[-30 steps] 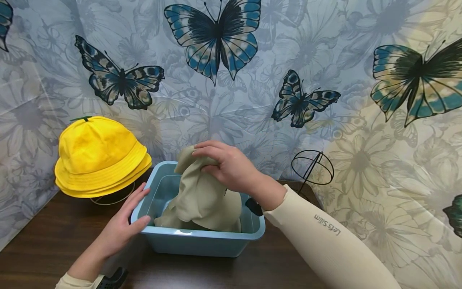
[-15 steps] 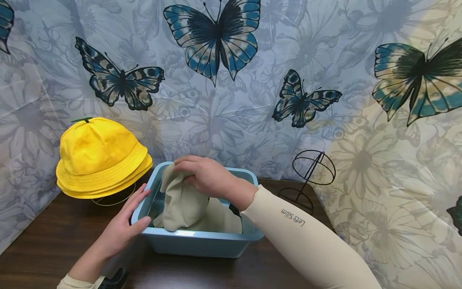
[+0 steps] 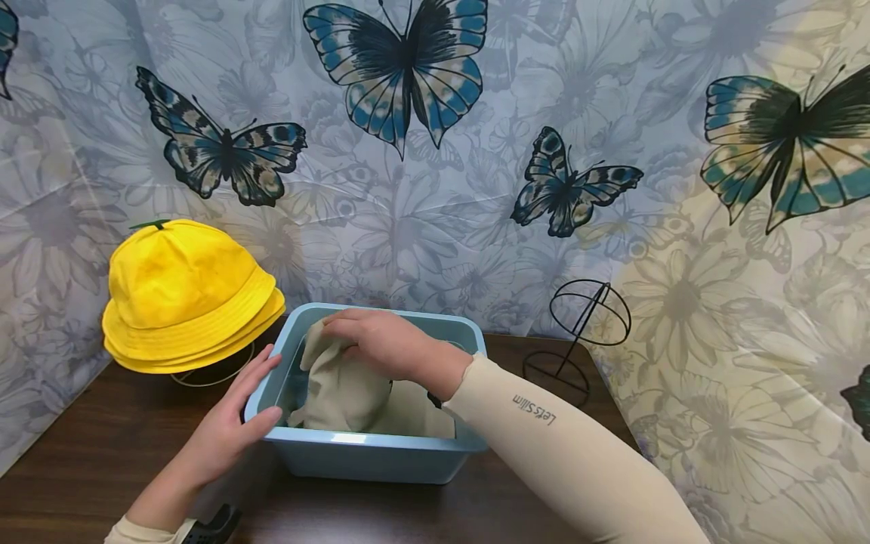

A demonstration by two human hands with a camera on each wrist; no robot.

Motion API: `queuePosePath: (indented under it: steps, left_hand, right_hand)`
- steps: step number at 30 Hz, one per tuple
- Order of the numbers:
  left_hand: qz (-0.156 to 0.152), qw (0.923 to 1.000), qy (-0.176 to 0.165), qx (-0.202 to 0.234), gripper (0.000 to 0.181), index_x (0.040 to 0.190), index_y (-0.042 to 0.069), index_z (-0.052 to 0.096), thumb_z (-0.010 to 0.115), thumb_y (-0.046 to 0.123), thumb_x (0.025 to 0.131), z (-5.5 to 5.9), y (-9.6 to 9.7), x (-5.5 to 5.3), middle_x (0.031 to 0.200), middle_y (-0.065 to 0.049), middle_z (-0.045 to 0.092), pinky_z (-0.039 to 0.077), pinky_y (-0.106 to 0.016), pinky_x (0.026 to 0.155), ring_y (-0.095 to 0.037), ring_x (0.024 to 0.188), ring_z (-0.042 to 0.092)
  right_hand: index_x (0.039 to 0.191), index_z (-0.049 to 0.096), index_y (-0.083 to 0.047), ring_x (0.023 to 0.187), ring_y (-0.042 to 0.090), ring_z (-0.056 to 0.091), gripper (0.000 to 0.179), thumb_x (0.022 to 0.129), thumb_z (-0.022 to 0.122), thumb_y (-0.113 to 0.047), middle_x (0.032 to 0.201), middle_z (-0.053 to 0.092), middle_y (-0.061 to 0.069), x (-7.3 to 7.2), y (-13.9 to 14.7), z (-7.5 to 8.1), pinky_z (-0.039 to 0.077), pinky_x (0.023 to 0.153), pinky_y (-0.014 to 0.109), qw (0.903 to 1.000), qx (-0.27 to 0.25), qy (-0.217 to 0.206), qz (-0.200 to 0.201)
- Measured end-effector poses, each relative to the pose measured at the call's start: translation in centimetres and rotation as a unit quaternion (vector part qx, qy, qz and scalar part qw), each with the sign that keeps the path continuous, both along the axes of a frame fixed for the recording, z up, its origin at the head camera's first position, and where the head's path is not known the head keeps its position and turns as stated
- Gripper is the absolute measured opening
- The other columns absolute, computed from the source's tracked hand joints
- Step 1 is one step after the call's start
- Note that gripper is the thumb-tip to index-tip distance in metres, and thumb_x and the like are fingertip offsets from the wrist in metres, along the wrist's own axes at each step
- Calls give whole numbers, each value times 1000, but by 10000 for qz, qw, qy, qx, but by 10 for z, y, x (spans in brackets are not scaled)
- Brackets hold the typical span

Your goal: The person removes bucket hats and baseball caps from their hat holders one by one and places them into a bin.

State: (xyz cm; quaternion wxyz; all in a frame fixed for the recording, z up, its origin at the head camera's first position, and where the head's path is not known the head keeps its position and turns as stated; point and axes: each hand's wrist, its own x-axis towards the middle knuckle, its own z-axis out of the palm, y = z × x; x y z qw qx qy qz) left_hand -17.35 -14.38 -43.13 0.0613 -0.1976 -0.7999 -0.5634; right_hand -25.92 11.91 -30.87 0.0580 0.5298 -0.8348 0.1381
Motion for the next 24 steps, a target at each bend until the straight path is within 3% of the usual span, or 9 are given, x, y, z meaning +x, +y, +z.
queuePosePath:
  steps: [10, 19, 24]
  left_hand:
    - [38, 9999, 164, -37, 66, 154, 9, 36, 63, 26, 96, -2, -1, 0, 164, -3, 13, 35, -68, 101, -40, 142, 22]
    - [20, 9999, 99, -16, 67, 154, 9, 35, 63, 27, 95, 0, -1, 0, 164, -2, 12, 35, -68, 100, -39, 142, 22]
    - [9, 10000, 63, 0, 68, 154, 10, 35, 63, 27, 95, 1, -1, -1, 164, -4, 12, 37, -67, 99, -41, 141, 23]
  right_hand:
    - [132, 63, -11, 129, 23, 51, 40, 93, 71, -10, 145, 51, 8, -5, 0, -20, 43, 104, 33, 9919, 1217, -289, -213]
    - [137, 60, -12, 129, 25, 51, 46, 92, 72, -9, 143, 52, 9, -7, 16, -33, 45, 101, 34, 9835, 1572, -741, -507]
    - [141, 56, -12, 132, 26, 47, 52, 92, 73, -11, 147, 48, 11, -6, 18, -35, 44, 103, 36, 9840, 1528, -782, -488]
